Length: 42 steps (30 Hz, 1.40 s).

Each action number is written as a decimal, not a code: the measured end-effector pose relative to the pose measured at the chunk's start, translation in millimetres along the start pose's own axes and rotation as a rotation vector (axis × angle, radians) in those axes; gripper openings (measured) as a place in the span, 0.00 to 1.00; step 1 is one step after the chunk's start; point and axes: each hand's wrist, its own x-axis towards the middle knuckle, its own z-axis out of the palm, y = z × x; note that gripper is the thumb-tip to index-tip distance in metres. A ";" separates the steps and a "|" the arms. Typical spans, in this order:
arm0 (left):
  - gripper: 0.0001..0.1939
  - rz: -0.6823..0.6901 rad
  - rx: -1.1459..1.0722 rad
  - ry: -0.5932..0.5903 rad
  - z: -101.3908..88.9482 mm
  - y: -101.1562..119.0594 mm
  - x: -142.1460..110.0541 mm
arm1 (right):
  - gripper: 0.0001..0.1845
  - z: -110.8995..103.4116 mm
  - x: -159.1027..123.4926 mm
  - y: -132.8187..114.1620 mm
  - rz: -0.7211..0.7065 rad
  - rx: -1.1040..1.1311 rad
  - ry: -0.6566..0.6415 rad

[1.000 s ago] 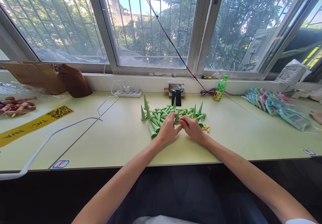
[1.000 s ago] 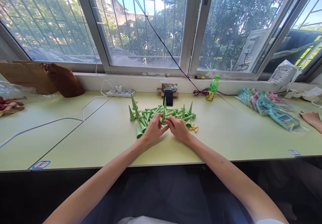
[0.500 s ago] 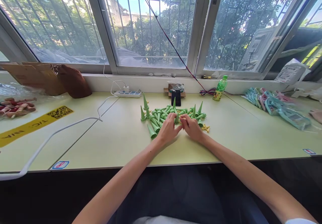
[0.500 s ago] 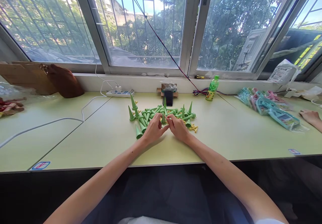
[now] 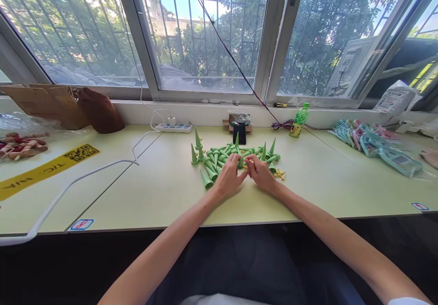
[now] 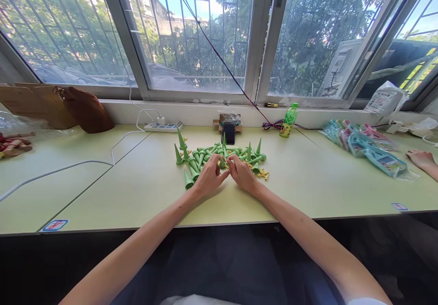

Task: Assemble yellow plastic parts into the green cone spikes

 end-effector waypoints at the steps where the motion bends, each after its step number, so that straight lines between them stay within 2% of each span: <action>1: 0.13 0.001 0.004 0.000 -0.2 0.2 0.0 | 0.13 -0.1 0.1 -0.2 0.004 0.004 -0.004; 22: 0.11 0.000 0.007 0.037 -0.2 2.6 0.5 | 0.15 -4.6 2.4 -13.0 0.094 0.130 -0.012; 32: 0.04 -0.011 -0.046 0.065 -0.1 1.7 2.9 | 0.16 -5.2 3.1 -14.4 0.088 0.090 -0.028; 42: 0.03 0.029 -0.068 0.063 2.0 -3.6 1.4 | 0.17 -4.7 4.2 -11.9 0.092 0.058 -0.009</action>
